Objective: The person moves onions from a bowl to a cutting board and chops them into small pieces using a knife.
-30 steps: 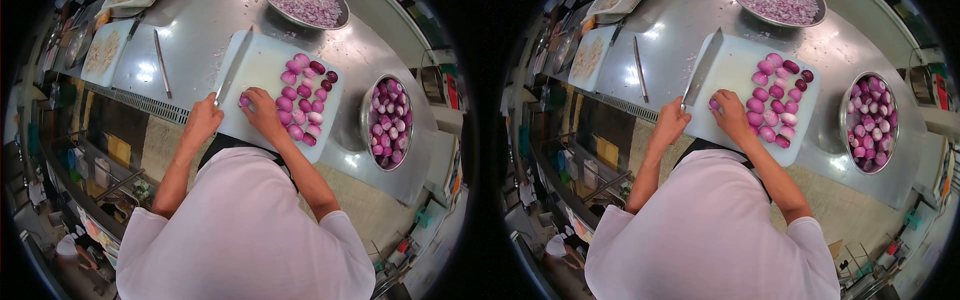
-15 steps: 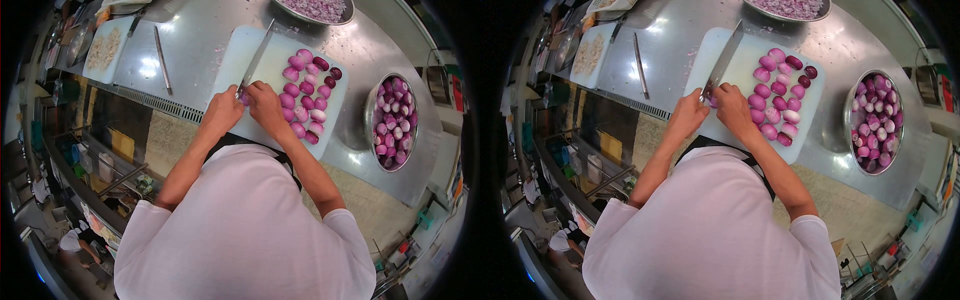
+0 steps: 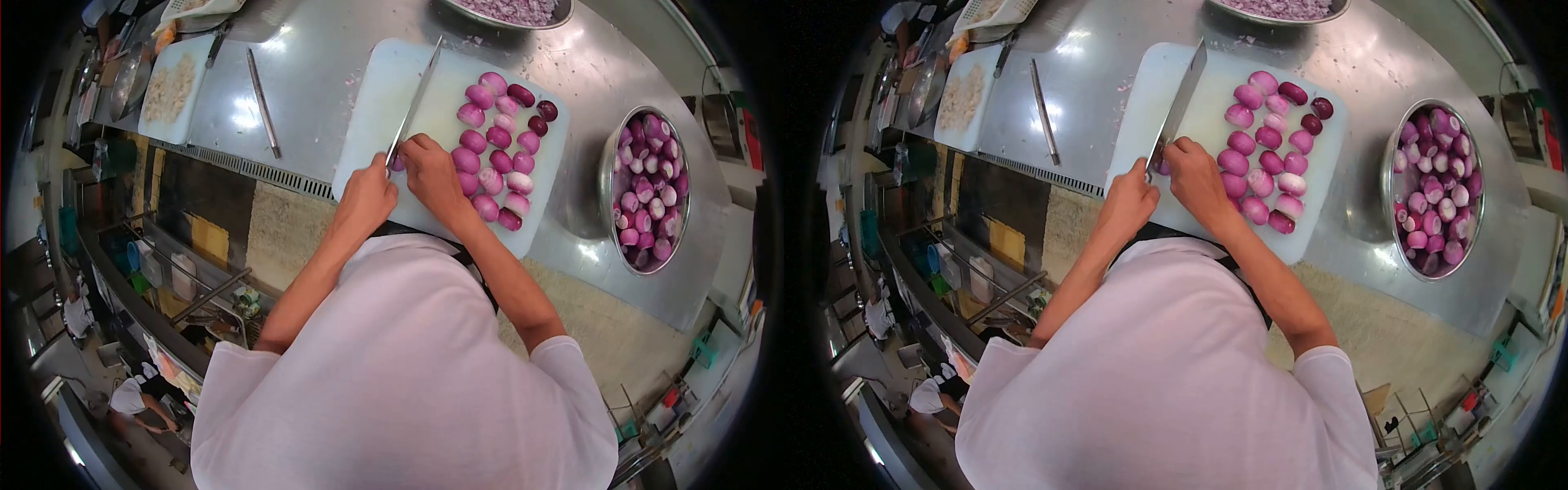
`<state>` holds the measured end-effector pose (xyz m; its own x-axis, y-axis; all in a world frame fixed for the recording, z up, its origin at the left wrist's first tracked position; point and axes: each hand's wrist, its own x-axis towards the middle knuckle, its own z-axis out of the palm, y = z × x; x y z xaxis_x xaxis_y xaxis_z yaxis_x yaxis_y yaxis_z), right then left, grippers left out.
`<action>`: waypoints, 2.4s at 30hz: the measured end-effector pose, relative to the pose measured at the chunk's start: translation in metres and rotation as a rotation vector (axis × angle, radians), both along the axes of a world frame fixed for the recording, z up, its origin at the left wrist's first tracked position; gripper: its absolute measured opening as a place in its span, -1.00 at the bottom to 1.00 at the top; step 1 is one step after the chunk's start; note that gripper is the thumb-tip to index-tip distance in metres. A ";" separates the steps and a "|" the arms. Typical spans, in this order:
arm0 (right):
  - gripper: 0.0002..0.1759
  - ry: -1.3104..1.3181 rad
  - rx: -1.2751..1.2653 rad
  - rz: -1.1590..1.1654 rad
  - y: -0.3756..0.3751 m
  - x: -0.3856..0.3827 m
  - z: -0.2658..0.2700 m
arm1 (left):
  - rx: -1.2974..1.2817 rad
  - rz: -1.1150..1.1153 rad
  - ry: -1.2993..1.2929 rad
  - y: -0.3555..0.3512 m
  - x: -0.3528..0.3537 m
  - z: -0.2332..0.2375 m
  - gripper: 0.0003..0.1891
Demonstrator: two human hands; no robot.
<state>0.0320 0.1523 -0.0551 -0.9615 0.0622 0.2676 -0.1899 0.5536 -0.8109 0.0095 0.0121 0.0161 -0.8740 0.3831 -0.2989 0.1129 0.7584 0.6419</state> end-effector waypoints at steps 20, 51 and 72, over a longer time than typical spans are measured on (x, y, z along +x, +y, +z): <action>-0.87 0.046 -0.044 -0.051 0.003 0.005 -0.013 | -0.008 -0.029 0.070 0.003 0.001 -0.025 -0.75; -0.62 -0.058 0.342 -0.260 0.051 0.155 0.015 | 0.211 0.167 -0.178 -0.056 -0.022 -0.019 -0.70; -0.31 -0.247 0.405 -0.737 0.025 0.121 -0.010 | 0.290 -0.273 -0.123 0.080 0.043 -0.020 -0.58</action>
